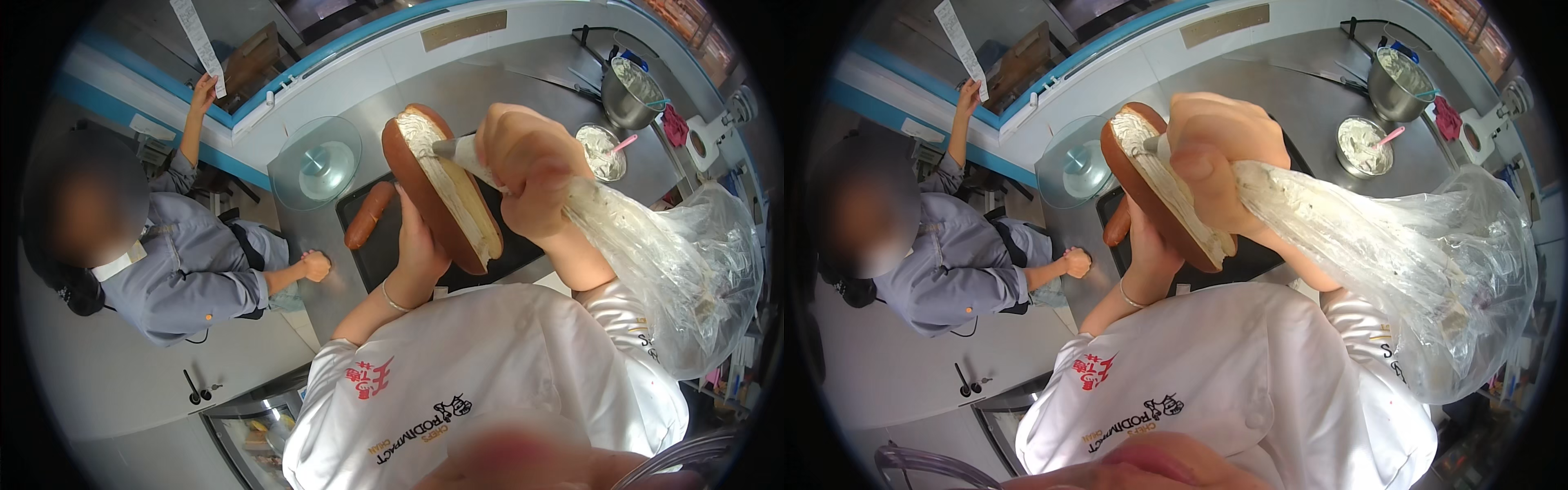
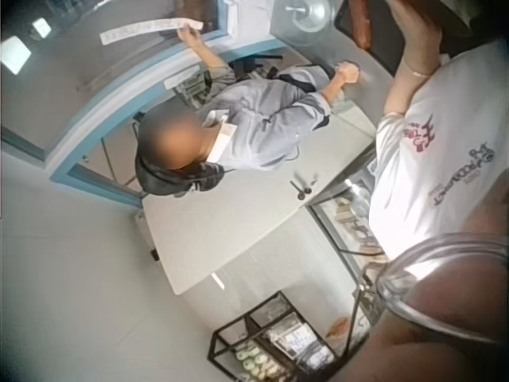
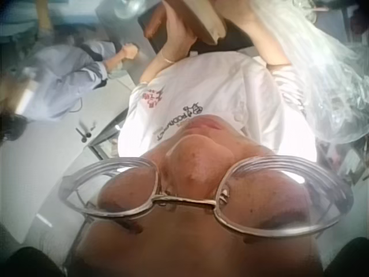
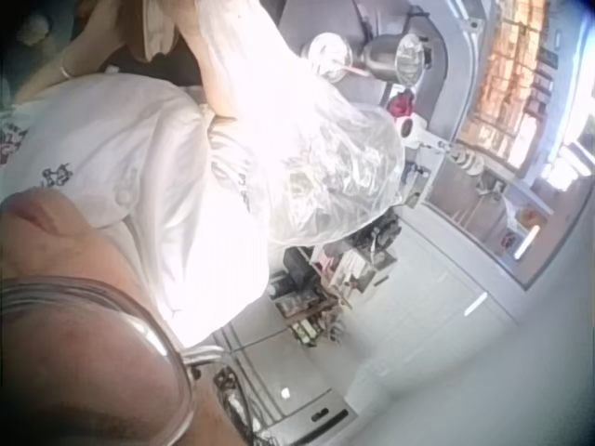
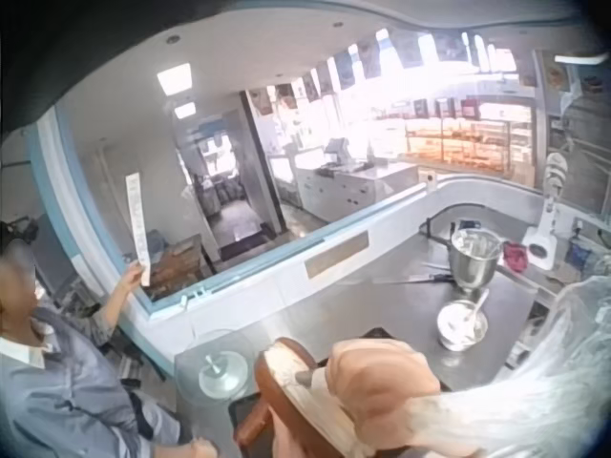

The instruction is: The person fills a piping bag with cream and pipes it into sliced buns. They handle multiple buns one at a time, filling each with cream and placing them on a tray.

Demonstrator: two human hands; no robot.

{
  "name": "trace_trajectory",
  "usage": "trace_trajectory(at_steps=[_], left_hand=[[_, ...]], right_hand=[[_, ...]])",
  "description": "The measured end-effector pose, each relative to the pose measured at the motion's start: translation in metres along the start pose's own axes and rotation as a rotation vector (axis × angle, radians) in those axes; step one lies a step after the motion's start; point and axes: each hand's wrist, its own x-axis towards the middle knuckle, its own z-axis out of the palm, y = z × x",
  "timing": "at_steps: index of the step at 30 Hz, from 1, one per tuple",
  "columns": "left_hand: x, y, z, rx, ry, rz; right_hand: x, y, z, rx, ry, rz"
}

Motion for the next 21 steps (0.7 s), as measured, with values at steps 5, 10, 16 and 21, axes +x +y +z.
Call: trace_trajectory(at_steps=[5,10,16,21], left_hand=[[-0.001,0.000,0.008,0.032,0.099,0.009],[-0.002,-0.001,0.009,0.025,0.196,0.002],[0.001,0.001,0.020,0.063,0.223,0.039],[0.000,0.002,0.015,0.042,0.189,0.028]], right_hand=[[-0.005,0.000,0.007,-0.002,-0.027,-0.070],[-0.004,0.000,-0.004,-0.098,-0.055,-0.072],[-0.011,-0.001,0.005,-0.089,-0.080,-0.172],[-0.010,0.002,0.002,-0.088,-0.060,-0.202]])
